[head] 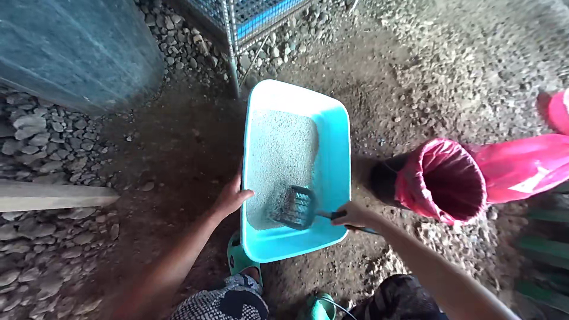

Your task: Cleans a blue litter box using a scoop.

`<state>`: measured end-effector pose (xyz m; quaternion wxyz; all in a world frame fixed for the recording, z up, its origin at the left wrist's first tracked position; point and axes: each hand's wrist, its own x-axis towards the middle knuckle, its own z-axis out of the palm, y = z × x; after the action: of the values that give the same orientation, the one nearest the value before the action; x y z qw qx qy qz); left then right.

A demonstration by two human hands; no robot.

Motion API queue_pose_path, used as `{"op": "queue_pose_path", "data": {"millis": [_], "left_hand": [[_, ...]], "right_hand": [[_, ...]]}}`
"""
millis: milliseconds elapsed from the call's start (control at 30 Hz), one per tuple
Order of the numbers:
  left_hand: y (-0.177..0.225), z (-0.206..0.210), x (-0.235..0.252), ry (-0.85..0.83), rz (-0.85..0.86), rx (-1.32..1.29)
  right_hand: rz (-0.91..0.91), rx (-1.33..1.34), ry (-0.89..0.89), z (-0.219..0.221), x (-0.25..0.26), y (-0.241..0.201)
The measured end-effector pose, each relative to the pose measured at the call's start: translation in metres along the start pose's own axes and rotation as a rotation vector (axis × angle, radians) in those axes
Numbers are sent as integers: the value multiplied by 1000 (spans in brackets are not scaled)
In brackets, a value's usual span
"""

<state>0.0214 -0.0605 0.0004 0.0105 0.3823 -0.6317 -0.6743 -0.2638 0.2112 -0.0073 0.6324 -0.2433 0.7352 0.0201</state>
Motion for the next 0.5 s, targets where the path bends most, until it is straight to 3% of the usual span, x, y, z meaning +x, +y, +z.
{"op": "queue_pose_path", "data": {"millis": [100, 200, 400, 500], "left_hand": [[-6, -3, 6, 35, -60, -46], [-30, -10, 18, 91, -150, -102], [-73, -4, 27, 178, -231, -183], [-74, 5, 27, 200, -258, -186]], "right_hand": [[-200, 94, 53, 35, 40, -13], [-222, 135, 169, 44, 49, -15], [-145, 171, 480, 32, -21, -10], [-96, 249, 590, 33, -39, -11]]}}
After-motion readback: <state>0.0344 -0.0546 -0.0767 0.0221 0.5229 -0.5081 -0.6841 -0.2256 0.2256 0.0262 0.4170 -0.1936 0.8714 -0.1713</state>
